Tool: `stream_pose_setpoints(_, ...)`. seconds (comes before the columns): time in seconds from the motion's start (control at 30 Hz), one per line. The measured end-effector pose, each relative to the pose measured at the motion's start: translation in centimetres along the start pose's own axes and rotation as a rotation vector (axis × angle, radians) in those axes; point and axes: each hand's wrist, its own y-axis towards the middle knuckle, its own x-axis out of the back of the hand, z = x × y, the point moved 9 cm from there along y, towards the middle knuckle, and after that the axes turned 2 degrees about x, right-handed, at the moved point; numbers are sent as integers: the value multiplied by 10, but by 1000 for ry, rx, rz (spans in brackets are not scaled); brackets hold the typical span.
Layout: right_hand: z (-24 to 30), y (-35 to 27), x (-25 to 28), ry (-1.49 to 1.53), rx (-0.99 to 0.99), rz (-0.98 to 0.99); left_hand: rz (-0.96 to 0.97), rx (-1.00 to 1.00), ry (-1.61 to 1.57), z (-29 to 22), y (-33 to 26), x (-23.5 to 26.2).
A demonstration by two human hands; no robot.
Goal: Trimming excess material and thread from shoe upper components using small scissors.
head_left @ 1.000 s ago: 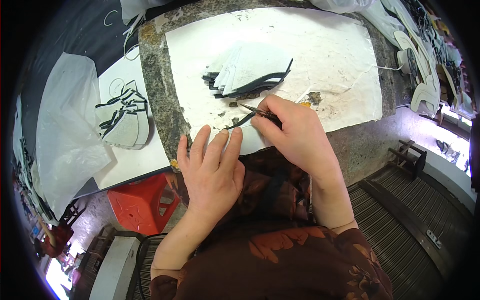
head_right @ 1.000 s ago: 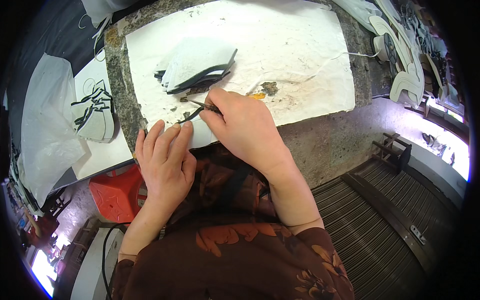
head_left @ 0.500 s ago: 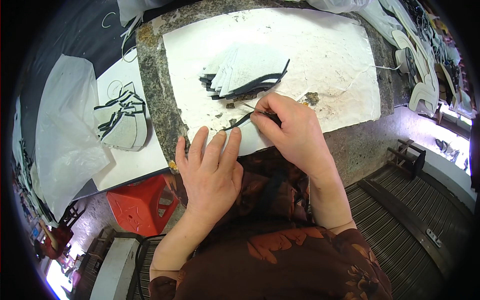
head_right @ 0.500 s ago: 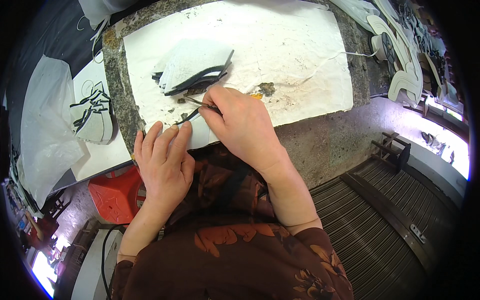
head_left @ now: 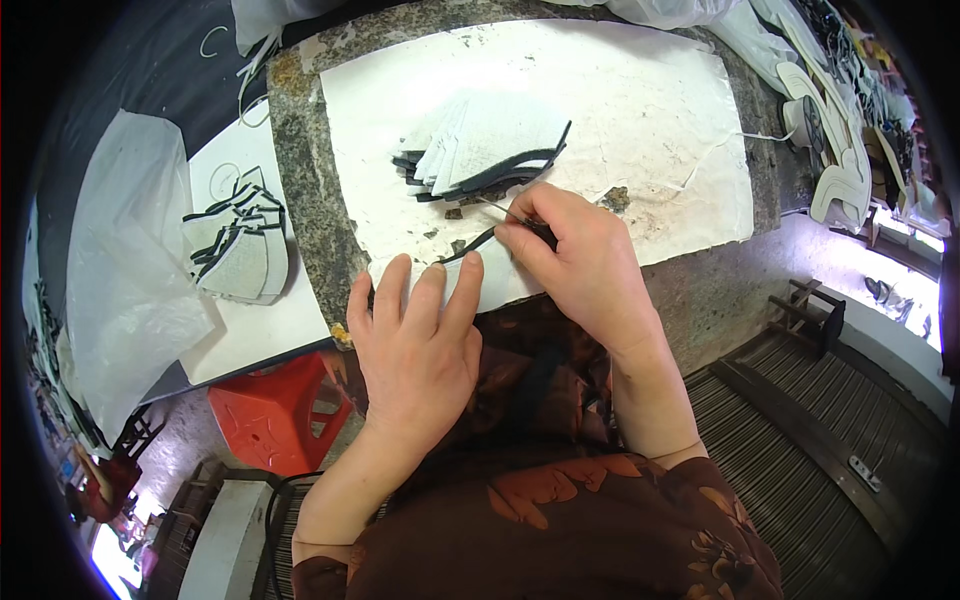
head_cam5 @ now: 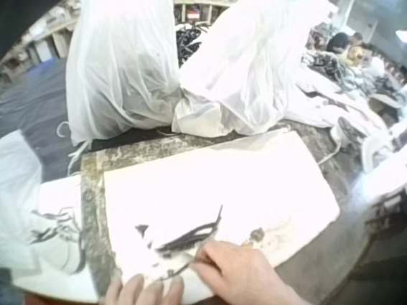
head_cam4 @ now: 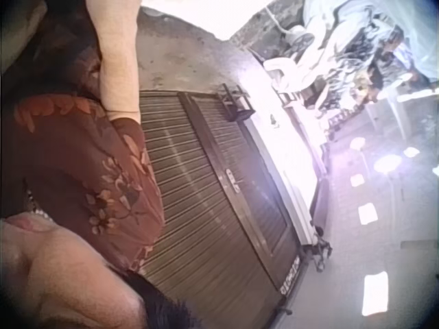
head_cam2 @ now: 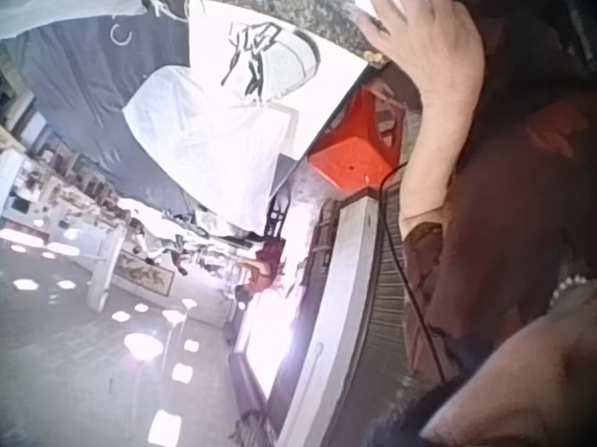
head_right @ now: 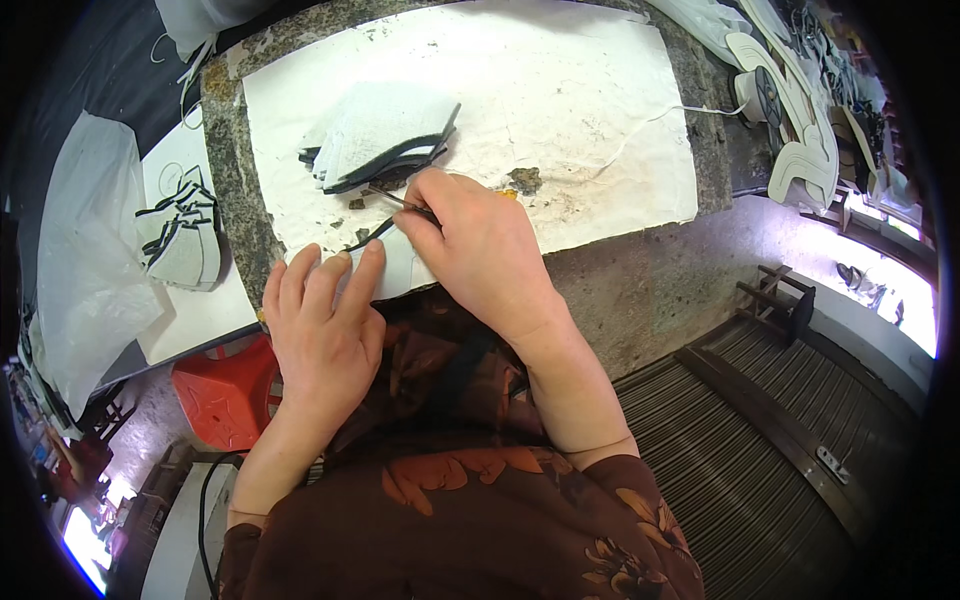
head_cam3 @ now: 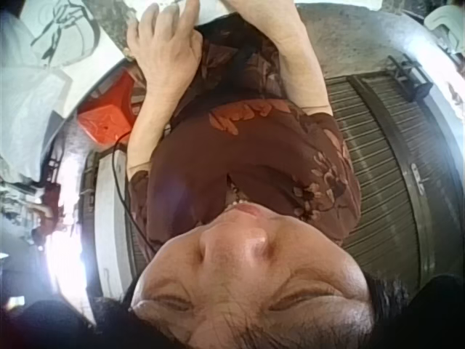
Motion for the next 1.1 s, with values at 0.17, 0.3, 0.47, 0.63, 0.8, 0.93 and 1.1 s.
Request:
stream_pose_setpoints(0.17, 0, 0, 5, 15, 40, -44, 4, -15, -10, -4, 6, 3)
stream_pose_setpoints(0.3, 0, 0, 4, 8, 23, -25, 0, -33, -29, -6, 10, 5)
stream_pose_setpoints(0.47, -2, 0, 3, -3, -37, -5, 3, -46, -44, -7, 16, 8)
stream_pose_setpoints(0.63, -3, -1, 4, -92, -105, -14, 65, -28, -111, -3, 22, 7)
stream_pose_setpoints(0.8, -5, -1, 3, -137, -150, 5, -21, 54, -164, 1, 21, 5)
stream_pose_setpoints(0.93, -9, -4, 4, -37, -116, -9, -43, 52, -152, 4, 14, 0)
stream_pose_setpoints(1.1, -24, -12, 18, 218, -220, -31, -154, 7, -222, 10, 0, -9)
